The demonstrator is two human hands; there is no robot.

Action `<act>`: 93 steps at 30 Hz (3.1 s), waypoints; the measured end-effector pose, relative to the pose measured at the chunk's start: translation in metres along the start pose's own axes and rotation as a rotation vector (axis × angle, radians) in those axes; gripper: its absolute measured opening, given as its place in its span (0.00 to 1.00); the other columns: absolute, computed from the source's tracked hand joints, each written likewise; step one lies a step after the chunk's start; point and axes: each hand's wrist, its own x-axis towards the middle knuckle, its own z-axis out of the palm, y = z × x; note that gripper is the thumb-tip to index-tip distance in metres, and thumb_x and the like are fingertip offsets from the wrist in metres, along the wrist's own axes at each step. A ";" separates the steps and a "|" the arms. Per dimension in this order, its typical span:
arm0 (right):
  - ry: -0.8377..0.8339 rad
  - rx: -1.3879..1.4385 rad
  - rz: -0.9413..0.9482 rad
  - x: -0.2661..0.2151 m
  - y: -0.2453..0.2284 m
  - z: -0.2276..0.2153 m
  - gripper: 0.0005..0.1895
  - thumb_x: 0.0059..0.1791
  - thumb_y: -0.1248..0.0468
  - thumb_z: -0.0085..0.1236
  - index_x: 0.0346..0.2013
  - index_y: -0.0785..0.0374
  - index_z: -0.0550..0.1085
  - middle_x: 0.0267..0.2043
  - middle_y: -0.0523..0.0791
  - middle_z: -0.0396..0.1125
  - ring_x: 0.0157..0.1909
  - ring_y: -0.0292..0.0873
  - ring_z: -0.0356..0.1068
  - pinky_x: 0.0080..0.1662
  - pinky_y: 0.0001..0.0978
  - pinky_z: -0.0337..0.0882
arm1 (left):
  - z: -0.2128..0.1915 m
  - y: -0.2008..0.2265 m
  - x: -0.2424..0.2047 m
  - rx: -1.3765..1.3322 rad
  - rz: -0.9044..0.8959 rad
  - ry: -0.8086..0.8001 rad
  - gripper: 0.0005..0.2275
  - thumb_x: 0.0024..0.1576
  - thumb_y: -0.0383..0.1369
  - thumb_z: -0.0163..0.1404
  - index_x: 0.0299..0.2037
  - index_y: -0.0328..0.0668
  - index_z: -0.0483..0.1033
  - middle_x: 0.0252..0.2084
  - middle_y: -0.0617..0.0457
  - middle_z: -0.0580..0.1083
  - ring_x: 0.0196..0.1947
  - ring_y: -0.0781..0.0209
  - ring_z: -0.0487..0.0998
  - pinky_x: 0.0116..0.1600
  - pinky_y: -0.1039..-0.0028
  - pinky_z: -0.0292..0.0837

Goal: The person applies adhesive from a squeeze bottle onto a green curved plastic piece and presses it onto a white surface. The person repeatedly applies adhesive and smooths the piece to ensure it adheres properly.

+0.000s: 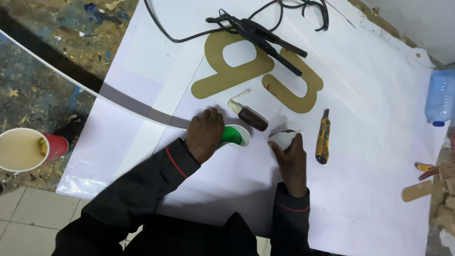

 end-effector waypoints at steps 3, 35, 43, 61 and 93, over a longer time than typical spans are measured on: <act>0.073 0.014 -0.086 -0.005 0.008 0.000 0.26 0.47 0.52 0.71 0.51 0.66 0.73 0.47 0.61 0.74 0.54 0.66 0.74 0.55 0.56 0.72 | 0.006 0.001 -0.001 0.009 -0.007 0.027 0.09 0.45 0.30 0.62 0.34 0.43 0.77 0.33 0.52 0.73 0.35 0.55 0.78 0.28 0.68 0.69; 0.374 -0.005 -0.968 -0.012 -0.020 0.065 0.11 0.46 0.59 0.67 0.31 0.63 0.76 0.22 0.46 0.68 0.25 0.51 0.73 0.27 0.37 0.73 | -0.008 -0.004 0.001 -0.025 0.032 -0.111 0.10 0.47 0.30 0.61 0.37 0.41 0.76 0.36 0.51 0.74 0.38 0.54 0.78 0.29 0.68 0.71; 0.332 -0.061 -0.996 -0.004 -0.019 0.063 0.11 0.46 0.60 0.66 0.33 0.65 0.77 0.24 0.48 0.68 0.28 0.51 0.74 0.29 0.35 0.74 | 0.009 -0.002 0.000 0.006 0.010 -0.077 0.08 0.49 0.33 0.60 0.35 0.44 0.75 0.34 0.54 0.73 0.36 0.57 0.77 0.28 0.69 0.70; 0.340 -0.095 -1.059 -0.004 -0.016 0.057 0.11 0.46 0.63 0.69 0.32 0.66 0.77 0.21 0.47 0.66 0.25 0.48 0.72 0.28 0.32 0.73 | 0.002 -0.002 0.000 0.024 0.018 -0.068 0.07 0.48 0.32 0.60 0.33 0.44 0.75 0.31 0.53 0.72 0.32 0.58 0.76 0.25 0.71 0.66; 0.312 -0.190 -1.093 -0.005 0.000 0.042 0.11 0.46 0.60 0.66 0.31 0.66 0.77 0.20 0.48 0.66 0.24 0.48 0.70 0.25 0.32 0.69 | -0.004 -0.007 0.001 -0.002 0.046 -0.139 0.06 0.51 0.30 0.58 0.34 0.43 0.73 0.35 0.51 0.73 0.36 0.55 0.78 0.27 0.69 0.70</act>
